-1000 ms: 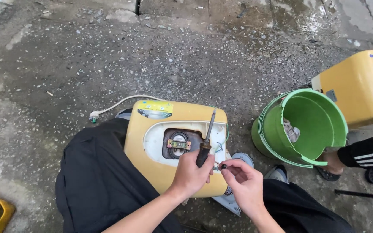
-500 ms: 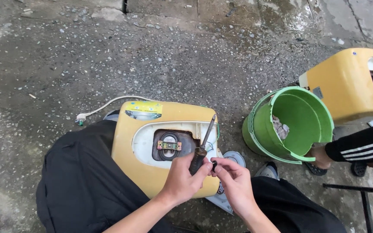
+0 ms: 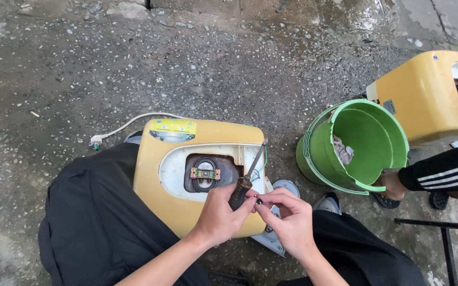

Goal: Repairing the internal wiring and components of a small appliance using a screwdriver.

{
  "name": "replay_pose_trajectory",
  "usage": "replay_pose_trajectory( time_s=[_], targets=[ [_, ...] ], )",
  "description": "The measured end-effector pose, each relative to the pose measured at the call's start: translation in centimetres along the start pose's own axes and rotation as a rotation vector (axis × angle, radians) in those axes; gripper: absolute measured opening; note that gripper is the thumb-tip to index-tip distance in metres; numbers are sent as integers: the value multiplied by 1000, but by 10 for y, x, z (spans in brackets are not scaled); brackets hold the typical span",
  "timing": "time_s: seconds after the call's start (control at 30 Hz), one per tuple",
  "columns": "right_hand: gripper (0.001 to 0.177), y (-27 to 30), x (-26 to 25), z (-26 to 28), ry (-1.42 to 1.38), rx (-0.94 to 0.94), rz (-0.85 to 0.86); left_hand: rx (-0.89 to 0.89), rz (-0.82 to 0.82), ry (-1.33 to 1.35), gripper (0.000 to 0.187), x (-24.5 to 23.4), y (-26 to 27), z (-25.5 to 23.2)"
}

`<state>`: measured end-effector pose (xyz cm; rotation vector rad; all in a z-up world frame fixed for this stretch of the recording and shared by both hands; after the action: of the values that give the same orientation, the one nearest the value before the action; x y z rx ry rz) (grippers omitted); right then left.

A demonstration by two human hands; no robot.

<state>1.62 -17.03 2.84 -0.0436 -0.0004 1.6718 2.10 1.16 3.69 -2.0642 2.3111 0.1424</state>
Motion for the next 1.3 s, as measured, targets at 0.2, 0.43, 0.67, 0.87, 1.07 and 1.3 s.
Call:
replay_pose_trajectory(
  time_s=[0.2,0.43,0.67,0.87,1.07,1.3],
  targets=[
    [22,5,1,-2,82,-58,-64,-9,16,-3,11,4,5,0],
    [20,0,-9,-6,11,-12,25,-26,57,4,12,0,5,0],
    [21,-6,-31,-28,-245,225,167,207,26,-117,14,2,6,-13],
    [24,-1,-29,-36,-444,316,71,63,6,-70,19,3,4,-6],
    [24,2,-19,-38,-262,306,43,123,-79,-175,15,5,8,0],
    [19,4,-8,-36,-226,236,-26,-266,33,54,26,5,3,11]
  ],
)
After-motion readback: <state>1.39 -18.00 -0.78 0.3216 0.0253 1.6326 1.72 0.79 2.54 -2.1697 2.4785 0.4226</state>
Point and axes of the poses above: each hand's wrist, its own y-axis away from the middle knuckle, its own x-axis out of the palm, z = x × y, the point moved 2 cm from there along -y, towards the middle knuckle, and after that the axes turned 8 degrees about -y, right-handed, at the moved point
